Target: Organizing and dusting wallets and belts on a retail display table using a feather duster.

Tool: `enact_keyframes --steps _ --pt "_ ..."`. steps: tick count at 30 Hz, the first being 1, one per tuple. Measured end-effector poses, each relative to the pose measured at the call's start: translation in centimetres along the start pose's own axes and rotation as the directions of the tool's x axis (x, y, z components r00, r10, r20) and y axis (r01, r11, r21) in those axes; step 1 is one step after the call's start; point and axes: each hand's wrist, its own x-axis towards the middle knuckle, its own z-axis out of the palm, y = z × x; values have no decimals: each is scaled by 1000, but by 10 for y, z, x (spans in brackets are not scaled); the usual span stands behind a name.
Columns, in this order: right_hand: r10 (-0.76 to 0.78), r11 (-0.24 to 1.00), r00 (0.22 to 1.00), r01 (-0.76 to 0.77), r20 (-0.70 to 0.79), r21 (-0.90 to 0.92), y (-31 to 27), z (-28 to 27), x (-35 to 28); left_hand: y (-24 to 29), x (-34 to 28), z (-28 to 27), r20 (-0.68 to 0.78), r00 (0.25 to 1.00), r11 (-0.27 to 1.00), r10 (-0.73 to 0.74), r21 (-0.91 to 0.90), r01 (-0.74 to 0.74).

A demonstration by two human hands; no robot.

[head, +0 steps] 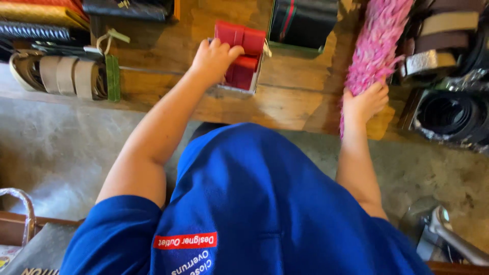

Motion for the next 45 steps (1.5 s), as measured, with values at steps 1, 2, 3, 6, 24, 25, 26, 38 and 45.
enact_keyframes --steps 1,2,3,6,24,25,26,38,45 --pt "33 999 999 -33 26 -18 -9 -8 0 5 -7 -8 -107 994 1000 -16 17 18" --pt "66 997 997 -64 49 -32 -21 -16 2 9 -14 -17 -215 976 998 -31 38 40" --pt "59 998 998 -59 35 -18 -41 -38 0 14 -26 -15 -229 973 998 -35 51 48" --pt "-76 993 981 59 -176 -99 -96 -85 -7 20 -53 21 -546 838 999 -11 -33 -8" --pt "-718 682 611 525 334 509 -308 31 -25 -70 -4 97 -405 914 955 -14 -278 -108" --pt "-689 700 667 509 285 500 -316 38 -15 -77 8 97 -430 902 957 -49 -279 -81" --pt "-653 719 719 492 237 491 -322 45 -5 -83 21 97 -454 887 958 -83 -283 -55" --pt "-555 765 816 422 164 487 -378 86 92 -141 119 69 -635 751 954 -180 -297 -23" --pt "-532 776 837 423 125 469 -385 92 96 -132 128 71 -629 720 927 -293 -371 54"
